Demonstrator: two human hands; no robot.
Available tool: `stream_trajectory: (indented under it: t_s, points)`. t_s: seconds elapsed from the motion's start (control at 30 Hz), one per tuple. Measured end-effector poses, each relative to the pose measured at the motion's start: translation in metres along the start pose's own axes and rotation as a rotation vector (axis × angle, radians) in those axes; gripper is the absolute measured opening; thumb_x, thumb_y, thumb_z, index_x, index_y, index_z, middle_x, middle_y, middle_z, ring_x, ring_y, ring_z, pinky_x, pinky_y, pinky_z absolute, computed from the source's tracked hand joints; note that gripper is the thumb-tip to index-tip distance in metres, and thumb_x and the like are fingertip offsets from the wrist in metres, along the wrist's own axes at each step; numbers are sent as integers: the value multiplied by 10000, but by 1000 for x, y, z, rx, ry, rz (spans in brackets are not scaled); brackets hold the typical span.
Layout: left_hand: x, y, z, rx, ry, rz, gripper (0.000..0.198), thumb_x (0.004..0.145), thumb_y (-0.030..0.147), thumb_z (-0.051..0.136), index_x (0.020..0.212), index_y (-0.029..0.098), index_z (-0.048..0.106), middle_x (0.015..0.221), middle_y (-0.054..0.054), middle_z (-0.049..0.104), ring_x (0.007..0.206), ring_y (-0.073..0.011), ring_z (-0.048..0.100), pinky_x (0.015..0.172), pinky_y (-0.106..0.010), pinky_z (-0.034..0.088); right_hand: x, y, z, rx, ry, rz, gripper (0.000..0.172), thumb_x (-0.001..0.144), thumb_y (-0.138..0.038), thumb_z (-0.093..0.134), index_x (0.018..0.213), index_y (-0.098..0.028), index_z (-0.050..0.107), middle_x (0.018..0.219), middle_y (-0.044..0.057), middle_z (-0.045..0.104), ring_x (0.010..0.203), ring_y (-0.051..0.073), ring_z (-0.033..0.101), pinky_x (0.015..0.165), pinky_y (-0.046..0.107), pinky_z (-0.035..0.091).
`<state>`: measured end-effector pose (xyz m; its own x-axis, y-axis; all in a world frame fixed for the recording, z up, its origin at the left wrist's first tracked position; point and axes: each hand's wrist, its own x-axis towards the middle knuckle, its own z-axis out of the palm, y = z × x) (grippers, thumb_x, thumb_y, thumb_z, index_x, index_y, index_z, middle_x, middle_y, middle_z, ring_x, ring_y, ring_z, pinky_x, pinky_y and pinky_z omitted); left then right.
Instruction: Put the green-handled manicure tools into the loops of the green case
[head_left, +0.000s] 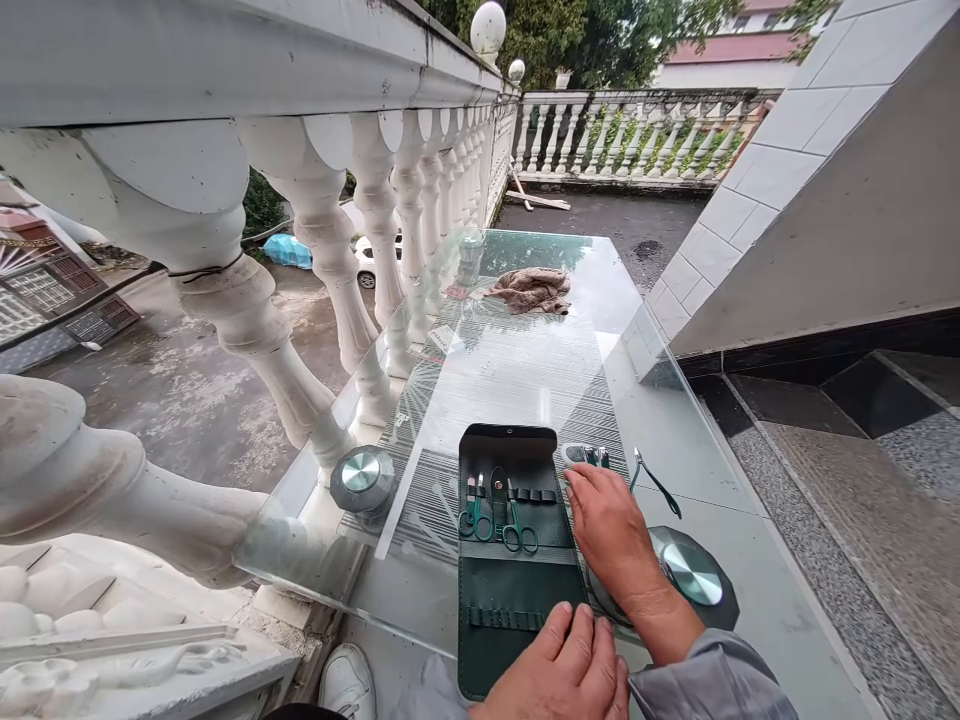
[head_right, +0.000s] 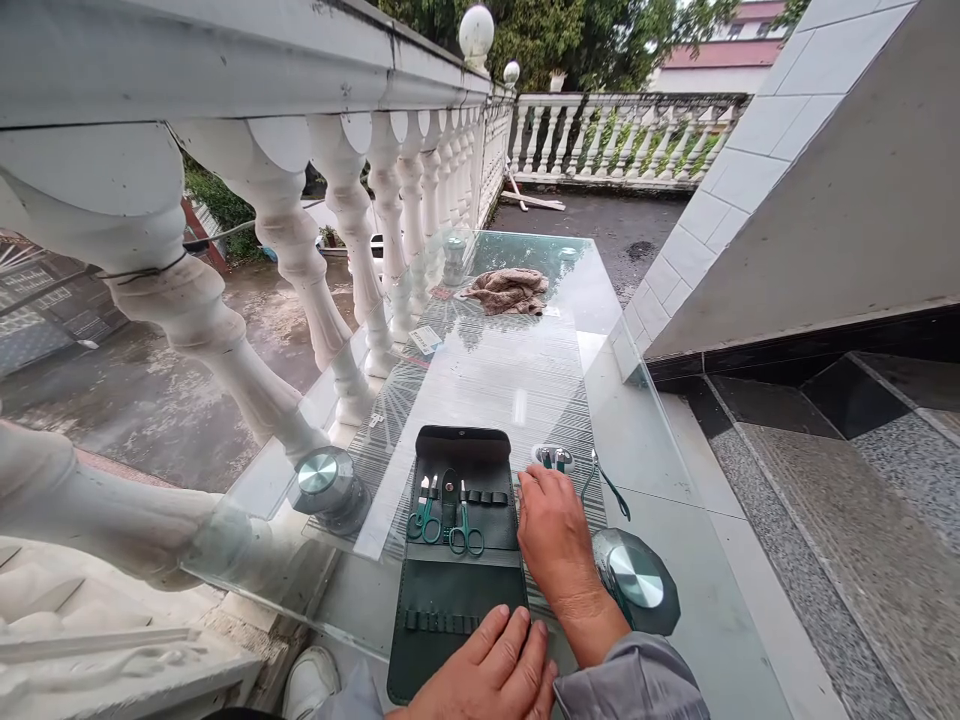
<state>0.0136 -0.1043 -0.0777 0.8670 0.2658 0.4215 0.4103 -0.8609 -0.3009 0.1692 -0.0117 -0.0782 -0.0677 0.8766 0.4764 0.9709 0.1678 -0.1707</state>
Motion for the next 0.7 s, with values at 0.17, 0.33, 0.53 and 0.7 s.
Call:
stream_trajectory:
  t_s: [0.17,0.33,0.53,0.7]
  points:
    - [0,0,-1,-10,-7,5,307,958,296,402,1171,145,562,1209,-96,584,1087,-234,558,957,-417,394,1,7,-3,-29,-19,16,304,900,-197,386,1056,-121,636,1081,115,627,1038,248,499,918,384,410]
    - [1,-1,-1,-2,-10,9,325,964,292,381,1192,132,549,1234,-111,566,1087,-236,558,955,-424,394,3,6,-2,-96,-59,-1,331,911,-264,391,1136,-142,602,1217,89,590,1164,271,440,940,417,384]
    - [-1,2,3,7,-5,12,339,960,316,383,1197,134,543,1241,-118,559,1094,-245,555,962,-435,387,2,15,-1,-210,-60,81,343,902,-296,429,1105,-86,610,1180,128,611,1156,293,453,937,434,384]
    - [-3,4,6,7,7,9,349,950,339,404,1192,126,539,1244,-131,555,1100,-256,551,966,-447,379,5,3,-15,-137,102,35,288,896,-262,440,1081,-110,601,1148,134,607,1127,291,474,942,456,372]
